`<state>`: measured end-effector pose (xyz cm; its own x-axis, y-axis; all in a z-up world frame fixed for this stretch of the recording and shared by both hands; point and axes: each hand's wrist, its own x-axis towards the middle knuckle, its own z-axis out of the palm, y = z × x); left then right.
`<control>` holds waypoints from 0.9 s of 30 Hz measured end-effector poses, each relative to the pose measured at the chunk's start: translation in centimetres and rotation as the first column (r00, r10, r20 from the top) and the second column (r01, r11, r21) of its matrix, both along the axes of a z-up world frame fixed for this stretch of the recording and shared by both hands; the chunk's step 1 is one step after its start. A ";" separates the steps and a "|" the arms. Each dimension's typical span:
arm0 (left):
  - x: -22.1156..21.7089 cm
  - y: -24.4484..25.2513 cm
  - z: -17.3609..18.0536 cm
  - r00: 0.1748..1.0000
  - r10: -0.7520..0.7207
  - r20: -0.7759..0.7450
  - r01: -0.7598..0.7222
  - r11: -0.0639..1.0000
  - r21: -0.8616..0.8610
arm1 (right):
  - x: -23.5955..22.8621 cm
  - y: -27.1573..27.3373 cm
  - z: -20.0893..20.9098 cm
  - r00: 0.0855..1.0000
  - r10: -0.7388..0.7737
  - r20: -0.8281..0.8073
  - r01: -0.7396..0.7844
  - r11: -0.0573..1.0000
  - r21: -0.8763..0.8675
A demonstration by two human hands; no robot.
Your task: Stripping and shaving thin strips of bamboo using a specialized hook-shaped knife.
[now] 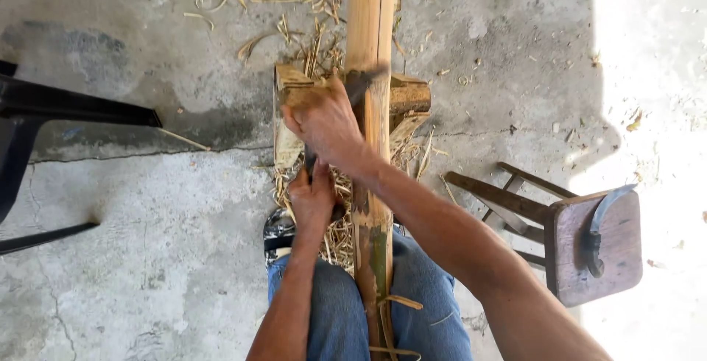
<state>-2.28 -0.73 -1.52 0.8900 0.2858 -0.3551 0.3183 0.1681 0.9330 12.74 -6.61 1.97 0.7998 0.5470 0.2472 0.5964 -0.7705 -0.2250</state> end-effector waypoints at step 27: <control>-1.4 1.4 -0.7 0.981 -0.116 -0.156 0.116 0.993 -0.009 | -2.6 -0.8 -1.5 0.994 -0.059 -0.090 0.047 0.991 -0.124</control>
